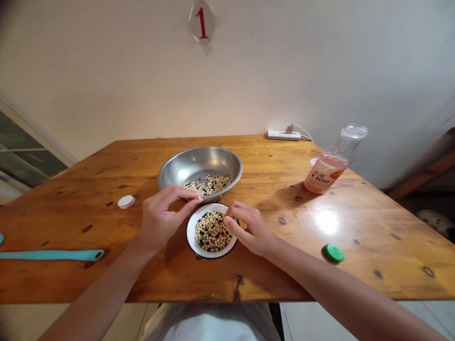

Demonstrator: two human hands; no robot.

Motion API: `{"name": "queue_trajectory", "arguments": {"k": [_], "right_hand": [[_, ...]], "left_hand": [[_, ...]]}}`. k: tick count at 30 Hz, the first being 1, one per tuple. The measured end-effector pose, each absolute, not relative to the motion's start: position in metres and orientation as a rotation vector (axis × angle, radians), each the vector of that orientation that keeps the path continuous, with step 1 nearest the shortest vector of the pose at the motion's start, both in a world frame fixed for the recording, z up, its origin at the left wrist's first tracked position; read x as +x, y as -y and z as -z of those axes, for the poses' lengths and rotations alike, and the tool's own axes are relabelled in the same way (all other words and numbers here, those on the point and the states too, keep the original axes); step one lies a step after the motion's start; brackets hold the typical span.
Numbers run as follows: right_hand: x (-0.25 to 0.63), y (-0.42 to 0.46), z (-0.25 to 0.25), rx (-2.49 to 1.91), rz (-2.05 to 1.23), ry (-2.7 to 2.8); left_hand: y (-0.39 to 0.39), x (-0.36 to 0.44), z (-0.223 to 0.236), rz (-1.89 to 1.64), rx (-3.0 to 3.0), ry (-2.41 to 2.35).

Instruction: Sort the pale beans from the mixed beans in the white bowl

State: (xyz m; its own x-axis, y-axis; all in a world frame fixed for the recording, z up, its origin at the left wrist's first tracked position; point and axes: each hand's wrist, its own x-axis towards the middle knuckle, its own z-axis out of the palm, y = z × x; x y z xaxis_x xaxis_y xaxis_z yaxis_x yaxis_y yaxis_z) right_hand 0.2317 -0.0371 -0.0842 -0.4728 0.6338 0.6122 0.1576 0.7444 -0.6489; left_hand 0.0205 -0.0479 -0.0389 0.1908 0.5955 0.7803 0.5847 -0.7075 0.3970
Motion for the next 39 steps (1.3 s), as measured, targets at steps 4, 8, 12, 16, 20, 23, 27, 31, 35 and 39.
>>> {"name": "queue_trajectory", "arguments": {"k": [4, 8, 12, 16, 20, 23, 27, 31, 35, 39], "right_hand": [[0.231, 0.039, 0.085, -0.527, -0.825, 2.006], [0.232, 0.039, 0.086, -0.470, -0.953, 1.983], [0.233, 0.039, 0.085, -0.436, -0.996, 1.992], [0.232, 0.041, 0.080, -0.378, -0.974, 2.028], [0.231, 0.041, 0.077, -0.365, -0.925, 2.065], [0.231, 0.040, 0.077, -0.371, -0.894, 2.089], [0.231, 0.040, 0.078, -0.370, -0.893, 2.093], [0.231, 0.040, 0.077, -0.369, -0.894, 2.090], [0.231, 0.042, 0.075, -0.372, -0.872, 2.115], [0.230, 0.045, 0.074, -0.354, -0.874, 2.122]], "left_hand": [[0.049, 0.024, 0.048, -1.553, 2.321, -1.133], [0.049, 0.026, 0.053, -1.519, 2.307, -1.071], [0.050, 0.026, 0.053, -1.493, 2.255, -1.089], [0.050, 0.026, 0.054, -1.389, 2.117, -1.114], [0.047, 0.028, 0.057, -1.255, 1.843, -1.050], [0.044, 0.030, 0.056, -1.150, 1.592, -0.967], [0.043, 0.032, 0.054, -1.083, 1.375, -0.869], [0.045, 0.031, 0.052, -1.082, 1.195, -0.825], [0.046, 0.029, 0.050, -1.058, 1.096, -0.812], [0.047, 0.029, 0.048, -1.025, 1.066, -0.809]]}}
